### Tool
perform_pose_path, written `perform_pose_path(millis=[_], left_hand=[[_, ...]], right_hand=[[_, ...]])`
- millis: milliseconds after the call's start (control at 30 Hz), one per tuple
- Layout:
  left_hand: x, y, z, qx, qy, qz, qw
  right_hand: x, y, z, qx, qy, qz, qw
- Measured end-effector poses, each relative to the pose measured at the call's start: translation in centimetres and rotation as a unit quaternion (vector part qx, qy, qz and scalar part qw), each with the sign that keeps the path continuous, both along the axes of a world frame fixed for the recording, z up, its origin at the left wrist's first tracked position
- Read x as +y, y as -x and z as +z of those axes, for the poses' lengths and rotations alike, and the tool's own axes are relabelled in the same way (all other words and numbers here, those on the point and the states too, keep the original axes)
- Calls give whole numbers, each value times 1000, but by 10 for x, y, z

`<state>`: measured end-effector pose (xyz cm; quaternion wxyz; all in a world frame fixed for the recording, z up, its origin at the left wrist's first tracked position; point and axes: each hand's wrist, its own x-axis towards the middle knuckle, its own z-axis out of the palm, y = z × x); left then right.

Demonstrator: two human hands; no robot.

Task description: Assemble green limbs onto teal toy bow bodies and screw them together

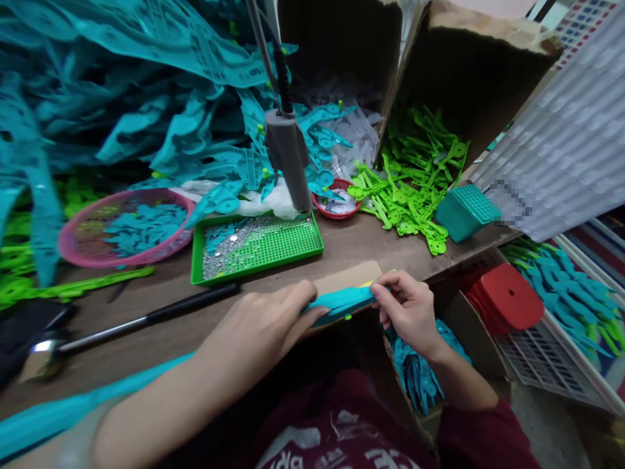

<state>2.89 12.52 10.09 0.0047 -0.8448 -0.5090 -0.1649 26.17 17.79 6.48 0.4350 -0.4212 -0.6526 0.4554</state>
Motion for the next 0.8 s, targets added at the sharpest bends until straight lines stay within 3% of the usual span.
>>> perform_pose_path(millis=[133, 333, 500, 667, 800], left_hand=[[-8, 1, -5, -10, -58, -9, 998], [-5, 2, 0, 65, -35, -86, 994], [-4, -3, 1, 84, -57, -73, 992], [0, -10, 6, 95, -22, -115, 989], [-1, -4, -2, 17, -26, -95, 995]], right_hand=[[0, 0, 2, -15, -1, -5, 1000], [1, 0, 10, -48, -3, 0, 999], [2, 1, 14, -67, -2, 8, 998], [-2, 0, 13, -75, -6, 29, 997], [-3, 1, 12, -61, 1, 34, 998]])
